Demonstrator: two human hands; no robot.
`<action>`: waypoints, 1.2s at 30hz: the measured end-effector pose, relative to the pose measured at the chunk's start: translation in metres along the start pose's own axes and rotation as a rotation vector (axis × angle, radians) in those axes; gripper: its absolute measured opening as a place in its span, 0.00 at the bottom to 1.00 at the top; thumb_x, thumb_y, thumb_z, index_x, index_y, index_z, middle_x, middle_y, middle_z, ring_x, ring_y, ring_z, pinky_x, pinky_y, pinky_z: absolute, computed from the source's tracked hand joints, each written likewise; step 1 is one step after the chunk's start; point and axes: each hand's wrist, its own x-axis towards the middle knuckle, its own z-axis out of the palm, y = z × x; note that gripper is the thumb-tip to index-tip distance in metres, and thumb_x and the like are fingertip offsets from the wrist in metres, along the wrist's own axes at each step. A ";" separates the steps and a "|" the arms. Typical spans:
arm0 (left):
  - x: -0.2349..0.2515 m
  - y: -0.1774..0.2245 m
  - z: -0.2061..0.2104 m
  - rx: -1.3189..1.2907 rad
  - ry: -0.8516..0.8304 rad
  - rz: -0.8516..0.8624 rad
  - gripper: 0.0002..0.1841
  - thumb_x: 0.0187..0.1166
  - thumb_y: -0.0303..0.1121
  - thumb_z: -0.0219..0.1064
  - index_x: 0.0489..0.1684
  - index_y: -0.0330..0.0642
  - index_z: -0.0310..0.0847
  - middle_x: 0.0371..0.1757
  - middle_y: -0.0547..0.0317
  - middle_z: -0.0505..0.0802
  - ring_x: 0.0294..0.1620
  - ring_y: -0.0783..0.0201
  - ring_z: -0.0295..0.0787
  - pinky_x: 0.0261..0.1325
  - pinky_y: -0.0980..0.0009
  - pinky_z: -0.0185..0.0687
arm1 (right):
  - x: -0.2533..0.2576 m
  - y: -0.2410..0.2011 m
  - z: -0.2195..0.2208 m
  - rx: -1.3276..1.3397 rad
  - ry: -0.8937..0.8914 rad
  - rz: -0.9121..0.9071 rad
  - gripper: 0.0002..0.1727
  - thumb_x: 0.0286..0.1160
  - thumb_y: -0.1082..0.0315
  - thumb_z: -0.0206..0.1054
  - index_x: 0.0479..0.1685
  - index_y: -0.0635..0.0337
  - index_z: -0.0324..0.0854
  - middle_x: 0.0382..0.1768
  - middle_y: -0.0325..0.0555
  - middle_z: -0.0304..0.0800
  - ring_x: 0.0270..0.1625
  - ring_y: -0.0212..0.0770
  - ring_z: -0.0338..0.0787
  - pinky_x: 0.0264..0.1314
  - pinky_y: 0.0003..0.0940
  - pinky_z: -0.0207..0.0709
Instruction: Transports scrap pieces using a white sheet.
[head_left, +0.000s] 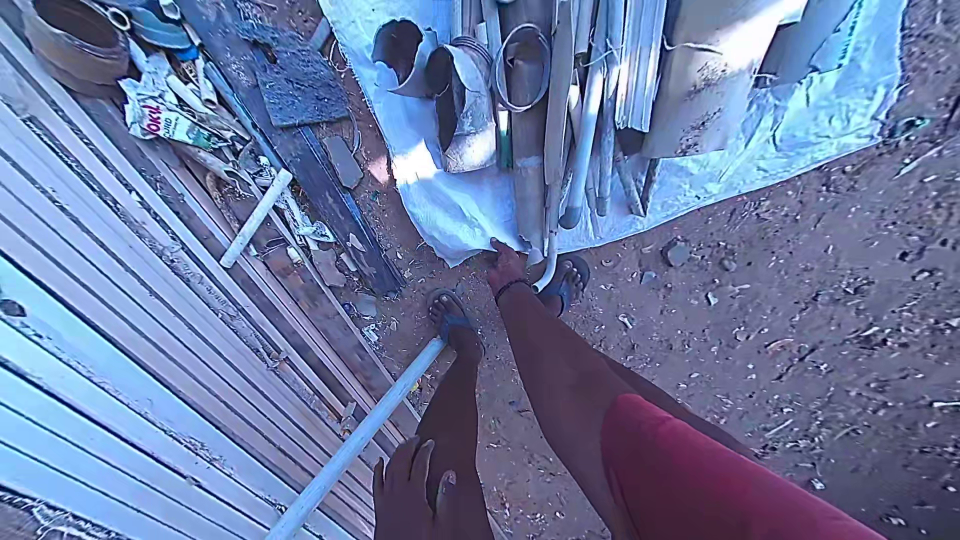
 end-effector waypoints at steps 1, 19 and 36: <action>-0.001 0.003 0.001 0.013 0.005 0.005 0.30 0.82 0.55 0.55 0.70 0.43 0.86 0.75 0.45 0.85 0.80 0.41 0.77 0.84 0.30 0.53 | -0.011 -0.011 -0.001 0.017 -0.017 0.007 0.26 0.72 0.71 0.73 0.70 0.63 0.74 0.56 0.53 0.85 0.53 0.44 0.86 0.53 0.41 0.83; 0.016 0.077 -0.002 0.340 -0.188 -0.063 0.31 0.81 0.59 0.52 0.75 0.52 0.82 0.78 0.56 0.84 0.85 0.50 0.72 0.88 0.35 0.48 | -0.084 -0.118 -0.042 -0.305 -0.151 0.379 0.22 0.91 0.59 0.55 0.77 0.61 0.67 0.59 0.58 0.83 0.49 0.45 0.87 0.49 0.37 0.81; 0.019 0.017 -0.009 0.207 -0.157 -0.075 0.29 0.78 0.56 0.60 0.69 0.47 0.88 0.75 0.50 0.87 0.81 0.43 0.77 0.84 0.31 0.56 | 0.023 0.014 -0.002 -0.079 -0.156 0.307 0.30 0.81 0.51 0.68 0.79 0.53 0.71 0.73 0.48 0.78 0.70 0.44 0.79 0.66 0.43 0.75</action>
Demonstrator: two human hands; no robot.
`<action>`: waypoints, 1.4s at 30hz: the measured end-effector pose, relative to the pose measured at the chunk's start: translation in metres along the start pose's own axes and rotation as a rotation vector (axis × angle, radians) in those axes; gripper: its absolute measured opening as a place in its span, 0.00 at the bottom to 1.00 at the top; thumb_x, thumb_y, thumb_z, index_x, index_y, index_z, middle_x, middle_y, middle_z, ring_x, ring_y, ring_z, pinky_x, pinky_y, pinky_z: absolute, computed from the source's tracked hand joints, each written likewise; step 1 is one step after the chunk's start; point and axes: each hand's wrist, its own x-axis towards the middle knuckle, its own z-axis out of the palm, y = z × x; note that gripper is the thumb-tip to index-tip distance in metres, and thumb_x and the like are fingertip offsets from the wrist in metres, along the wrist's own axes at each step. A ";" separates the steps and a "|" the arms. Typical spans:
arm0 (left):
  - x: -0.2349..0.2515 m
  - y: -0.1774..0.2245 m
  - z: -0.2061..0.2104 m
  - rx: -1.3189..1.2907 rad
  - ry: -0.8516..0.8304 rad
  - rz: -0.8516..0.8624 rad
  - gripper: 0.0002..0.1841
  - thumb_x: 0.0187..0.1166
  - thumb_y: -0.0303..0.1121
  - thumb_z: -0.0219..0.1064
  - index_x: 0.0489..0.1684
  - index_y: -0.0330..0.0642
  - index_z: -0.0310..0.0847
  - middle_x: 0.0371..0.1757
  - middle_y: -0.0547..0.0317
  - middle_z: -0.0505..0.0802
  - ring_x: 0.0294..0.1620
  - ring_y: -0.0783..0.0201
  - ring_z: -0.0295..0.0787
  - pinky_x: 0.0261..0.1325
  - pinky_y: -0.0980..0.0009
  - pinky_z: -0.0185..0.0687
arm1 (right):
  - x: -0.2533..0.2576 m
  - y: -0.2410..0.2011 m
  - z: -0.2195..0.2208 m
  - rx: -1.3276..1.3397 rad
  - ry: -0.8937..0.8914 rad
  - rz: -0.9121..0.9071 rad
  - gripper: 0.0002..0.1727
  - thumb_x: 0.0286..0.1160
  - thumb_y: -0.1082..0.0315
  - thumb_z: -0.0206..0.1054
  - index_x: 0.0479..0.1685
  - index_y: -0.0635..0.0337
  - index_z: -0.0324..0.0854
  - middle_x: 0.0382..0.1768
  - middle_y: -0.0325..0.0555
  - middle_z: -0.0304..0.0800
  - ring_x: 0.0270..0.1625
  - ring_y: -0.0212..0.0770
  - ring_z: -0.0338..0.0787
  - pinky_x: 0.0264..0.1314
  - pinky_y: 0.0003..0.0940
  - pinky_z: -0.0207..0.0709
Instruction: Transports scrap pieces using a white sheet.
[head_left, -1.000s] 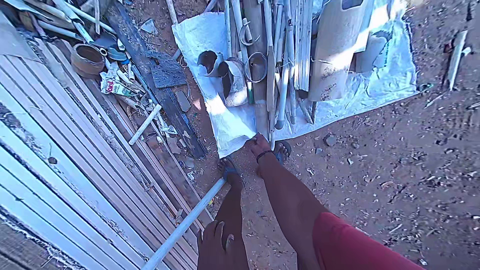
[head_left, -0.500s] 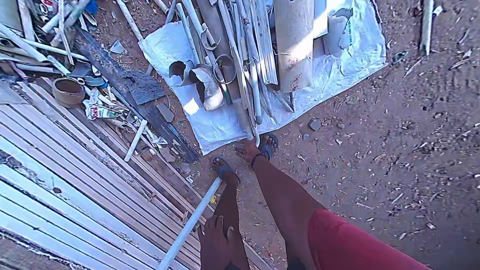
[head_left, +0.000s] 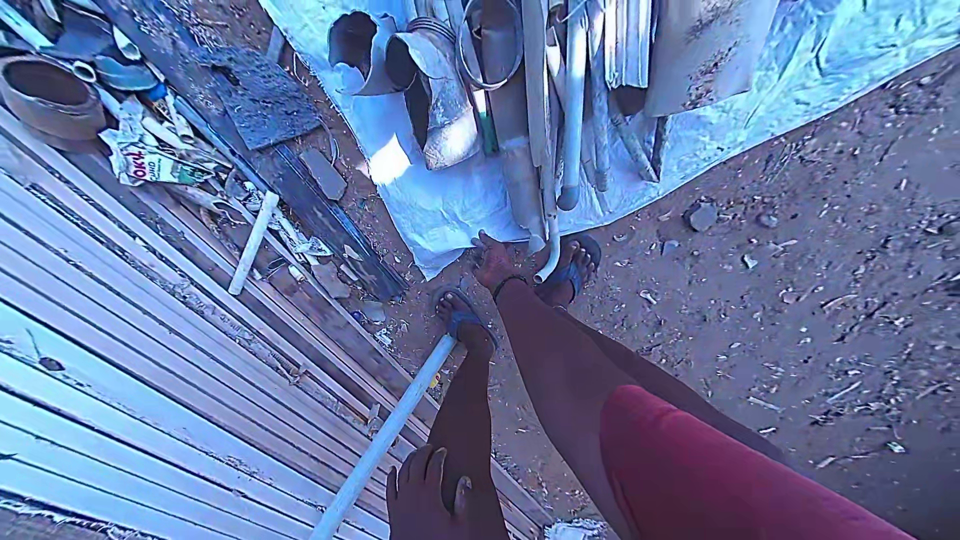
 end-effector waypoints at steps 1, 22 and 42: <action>-0.002 0.000 0.002 -0.011 0.001 0.001 0.29 0.78 0.56 0.60 0.69 0.46 0.88 0.75 0.49 0.87 0.81 0.43 0.77 0.84 0.31 0.56 | -0.012 -0.005 0.003 -0.014 0.062 -0.053 0.29 0.80 0.55 0.71 0.77 0.56 0.72 0.71 0.49 0.80 0.66 0.43 0.80 0.64 0.42 0.75; 0.022 0.070 -0.054 0.070 -0.253 -0.027 0.30 0.81 0.55 0.60 0.78 0.49 0.79 0.75 0.50 0.87 0.79 0.52 0.79 0.85 0.51 0.67 | -0.179 -0.138 -0.015 0.117 0.015 0.149 0.25 0.88 0.68 0.51 0.83 0.61 0.60 0.77 0.63 0.72 0.72 0.57 0.80 0.61 0.57 0.79; 0.257 0.154 -0.295 -0.870 -0.054 -0.268 0.27 0.98 0.44 0.39 0.85 0.34 0.62 0.77 0.37 0.81 0.69 0.48 0.84 0.67 0.54 0.78 | -0.191 -0.130 0.039 0.550 0.119 0.022 0.36 0.74 0.75 0.72 0.82 0.59 0.61 0.66 0.59 0.81 0.62 0.49 0.87 0.59 0.46 0.86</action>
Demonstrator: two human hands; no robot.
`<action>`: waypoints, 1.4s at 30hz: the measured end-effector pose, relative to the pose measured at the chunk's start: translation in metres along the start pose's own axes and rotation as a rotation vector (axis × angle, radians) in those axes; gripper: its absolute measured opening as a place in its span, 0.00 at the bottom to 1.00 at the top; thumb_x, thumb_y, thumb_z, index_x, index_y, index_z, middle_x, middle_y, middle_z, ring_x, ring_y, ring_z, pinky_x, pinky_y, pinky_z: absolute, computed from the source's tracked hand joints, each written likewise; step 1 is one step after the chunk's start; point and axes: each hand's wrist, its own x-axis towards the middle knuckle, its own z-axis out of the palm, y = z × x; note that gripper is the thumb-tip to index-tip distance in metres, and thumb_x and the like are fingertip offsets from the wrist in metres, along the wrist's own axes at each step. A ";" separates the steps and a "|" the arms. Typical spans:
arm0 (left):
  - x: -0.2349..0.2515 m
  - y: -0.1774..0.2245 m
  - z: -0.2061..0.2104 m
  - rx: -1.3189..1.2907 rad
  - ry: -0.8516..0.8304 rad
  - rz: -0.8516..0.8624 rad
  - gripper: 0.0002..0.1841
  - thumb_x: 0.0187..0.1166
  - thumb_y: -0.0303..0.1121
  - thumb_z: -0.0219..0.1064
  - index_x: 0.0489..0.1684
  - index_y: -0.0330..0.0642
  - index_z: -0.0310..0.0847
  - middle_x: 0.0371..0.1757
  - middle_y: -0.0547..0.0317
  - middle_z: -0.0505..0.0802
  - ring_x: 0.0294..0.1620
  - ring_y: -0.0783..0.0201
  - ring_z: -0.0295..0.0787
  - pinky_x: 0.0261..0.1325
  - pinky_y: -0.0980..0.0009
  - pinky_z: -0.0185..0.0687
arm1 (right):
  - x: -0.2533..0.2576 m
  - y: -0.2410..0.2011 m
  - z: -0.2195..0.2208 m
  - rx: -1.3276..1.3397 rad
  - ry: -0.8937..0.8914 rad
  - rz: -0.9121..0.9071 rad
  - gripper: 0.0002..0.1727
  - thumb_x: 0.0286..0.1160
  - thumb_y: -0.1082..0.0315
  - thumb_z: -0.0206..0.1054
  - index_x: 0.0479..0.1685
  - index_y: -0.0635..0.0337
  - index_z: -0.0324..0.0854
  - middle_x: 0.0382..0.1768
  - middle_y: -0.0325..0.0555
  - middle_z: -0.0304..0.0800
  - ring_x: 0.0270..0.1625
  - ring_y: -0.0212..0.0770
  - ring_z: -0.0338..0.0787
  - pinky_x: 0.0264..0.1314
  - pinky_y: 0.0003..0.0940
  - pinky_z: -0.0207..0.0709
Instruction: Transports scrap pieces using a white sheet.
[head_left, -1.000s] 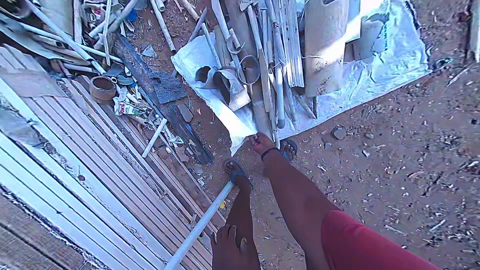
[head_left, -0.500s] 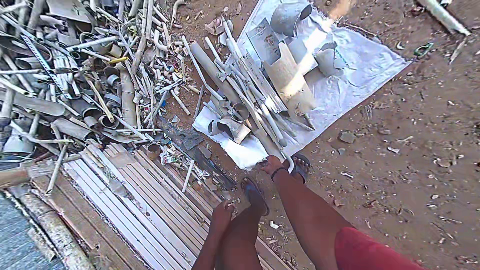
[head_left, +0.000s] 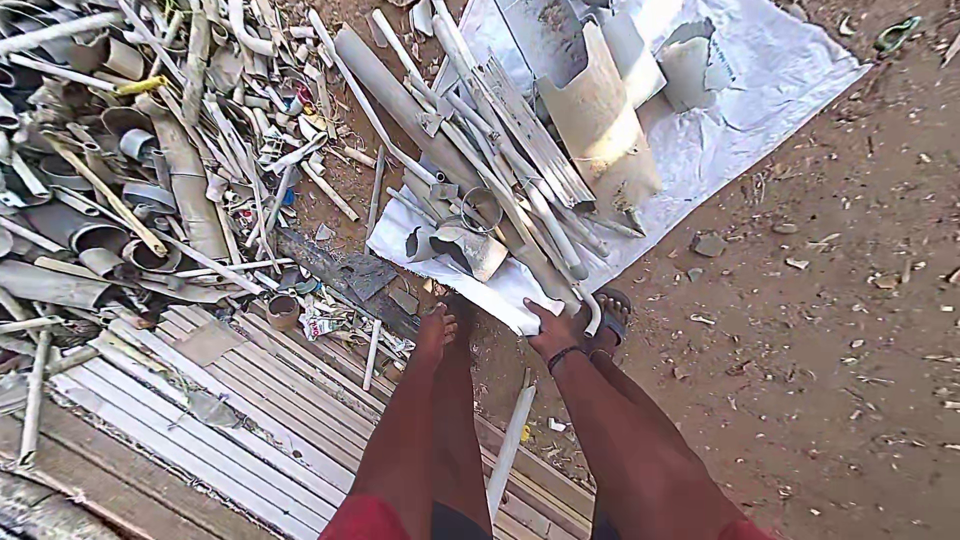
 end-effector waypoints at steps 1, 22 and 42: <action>0.009 0.004 -0.004 -0.042 -0.004 -0.009 0.27 0.98 0.44 0.39 0.86 0.34 0.61 0.78 0.37 0.80 0.69 0.48 0.84 0.68 0.54 0.79 | -0.003 0.004 0.001 -0.029 -0.003 0.048 0.30 0.73 0.77 0.71 0.75 0.62 0.67 0.58 0.58 0.84 0.54 0.47 0.89 0.53 0.43 0.87; 0.223 0.054 -0.071 -0.468 0.295 0.061 0.25 0.89 0.29 0.58 0.83 0.33 0.60 0.76 0.37 0.75 0.69 0.46 0.78 0.67 0.48 0.80 | -0.034 -0.020 -0.046 -0.390 0.034 0.252 0.11 0.87 0.72 0.49 0.37 0.57 0.74 0.17 0.39 0.77 0.10 0.25 0.68 0.09 0.18 0.59; 0.217 0.024 -0.047 -0.420 0.364 0.050 0.26 0.89 0.43 0.61 0.81 0.41 0.66 0.70 0.44 0.80 0.64 0.53 0.81 0.62 0.50 0.82 | -0.042 -0.005 -0.071 -0.519 -0.002 0.127 0.04 0.84 0.74 0.55 0.48 0.56 0.72 0.21 0.40 0.81 0.12 0.27 0.72 0.10 0.20 0.63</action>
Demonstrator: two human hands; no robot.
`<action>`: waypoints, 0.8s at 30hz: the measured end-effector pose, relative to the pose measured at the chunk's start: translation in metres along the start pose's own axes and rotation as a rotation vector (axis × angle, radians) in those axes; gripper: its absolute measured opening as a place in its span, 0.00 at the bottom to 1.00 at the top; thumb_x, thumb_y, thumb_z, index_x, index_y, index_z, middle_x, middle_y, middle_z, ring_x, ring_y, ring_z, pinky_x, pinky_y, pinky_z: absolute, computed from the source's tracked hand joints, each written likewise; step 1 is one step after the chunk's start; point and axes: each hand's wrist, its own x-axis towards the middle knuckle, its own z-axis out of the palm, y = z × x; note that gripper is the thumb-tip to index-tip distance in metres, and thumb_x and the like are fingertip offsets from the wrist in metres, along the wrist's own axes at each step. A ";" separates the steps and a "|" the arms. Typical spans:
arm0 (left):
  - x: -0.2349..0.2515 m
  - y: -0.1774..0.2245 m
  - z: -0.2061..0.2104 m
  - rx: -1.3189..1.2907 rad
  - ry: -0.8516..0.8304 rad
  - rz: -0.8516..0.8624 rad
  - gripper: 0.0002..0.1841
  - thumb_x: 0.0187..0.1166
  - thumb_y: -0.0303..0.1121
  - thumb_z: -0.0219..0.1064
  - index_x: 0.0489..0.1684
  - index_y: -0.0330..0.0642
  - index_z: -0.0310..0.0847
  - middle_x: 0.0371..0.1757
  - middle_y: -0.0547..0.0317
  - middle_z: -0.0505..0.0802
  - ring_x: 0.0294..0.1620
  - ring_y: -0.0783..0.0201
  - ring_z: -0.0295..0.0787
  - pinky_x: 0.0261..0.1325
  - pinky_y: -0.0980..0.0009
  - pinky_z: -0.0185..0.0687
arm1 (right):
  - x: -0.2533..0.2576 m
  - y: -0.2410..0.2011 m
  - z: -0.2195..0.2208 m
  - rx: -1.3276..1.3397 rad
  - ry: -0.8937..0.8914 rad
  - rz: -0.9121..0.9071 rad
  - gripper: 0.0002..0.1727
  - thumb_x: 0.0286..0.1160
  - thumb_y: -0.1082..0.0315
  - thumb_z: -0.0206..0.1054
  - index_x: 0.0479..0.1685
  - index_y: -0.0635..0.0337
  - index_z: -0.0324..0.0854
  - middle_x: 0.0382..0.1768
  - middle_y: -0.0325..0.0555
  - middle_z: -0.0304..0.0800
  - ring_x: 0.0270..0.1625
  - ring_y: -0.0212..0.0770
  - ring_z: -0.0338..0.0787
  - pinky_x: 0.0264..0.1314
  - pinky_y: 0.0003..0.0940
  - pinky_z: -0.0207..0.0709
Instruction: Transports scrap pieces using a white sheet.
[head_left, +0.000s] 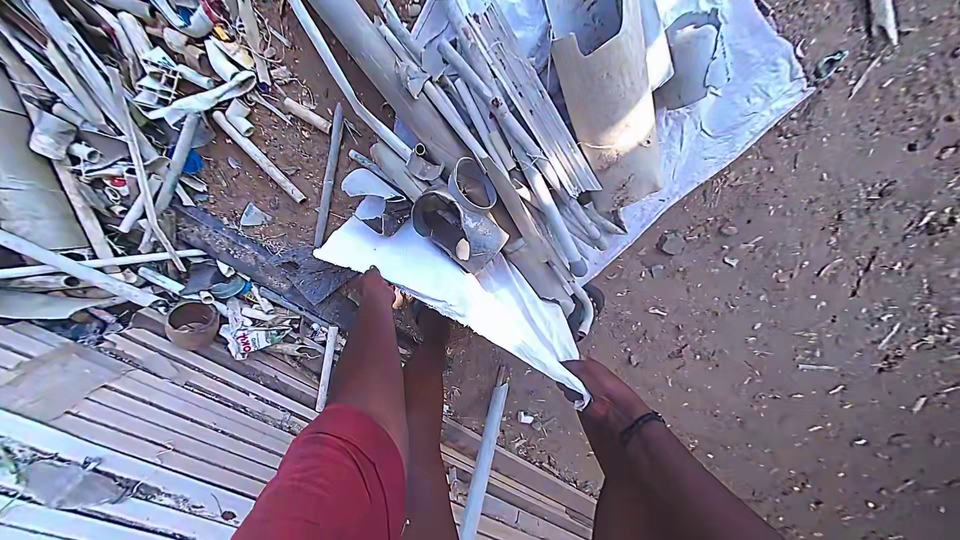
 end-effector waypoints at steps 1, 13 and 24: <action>-0.002 0.002 -0.003 0.026 0.037 0.045 0.27 0.89 0.43 0.59 0.82 0.37 0.67 0.78 0.39 0.77 0.75 0.46 0.77 0.71 0.43 0.78 | 0.002 0.003 0.000 -0.069 0.035 -0.035 0.04 0.82 0.75 0.58 0.48 0.57 0.73 0.21 0.41 0.81 0.13 0.27 0.74 0.11 0.21 0.65; -0.196 0.069 -0.036 0.812 -0.558 0.966 0.18 0.84 0.19 0.55 0.61 0.40 0.91 0.63 0.41 0.91 0.69 0.45 0.85 0.75 0.42 0.75 | -0.053 -0.040 0.077 -0.810 0.095 -0.608 0.33 0.88 0.37 0.53 0.54 0.60 0.88 0.47 0.54 0.91 0.54 0.48 0.88 0.60 0.54 0.76; -0.309 0.059 -0.052 1.138 -0.908 0.875 0.18 0.83 0.24 0.56 0.63 0.37 0.89 0.68 0.40 0.88 0.71 0.48 0.84 0.78 0.54 0.74 | -0.101 -0.090 0.135 -0.663 0.248 -0.532 0.26 0.93 0.54 0.53 0.68 0.70 0.79 0.62 0.65 0.85 0.66 0.56 0.84 0.70 0.54 0.73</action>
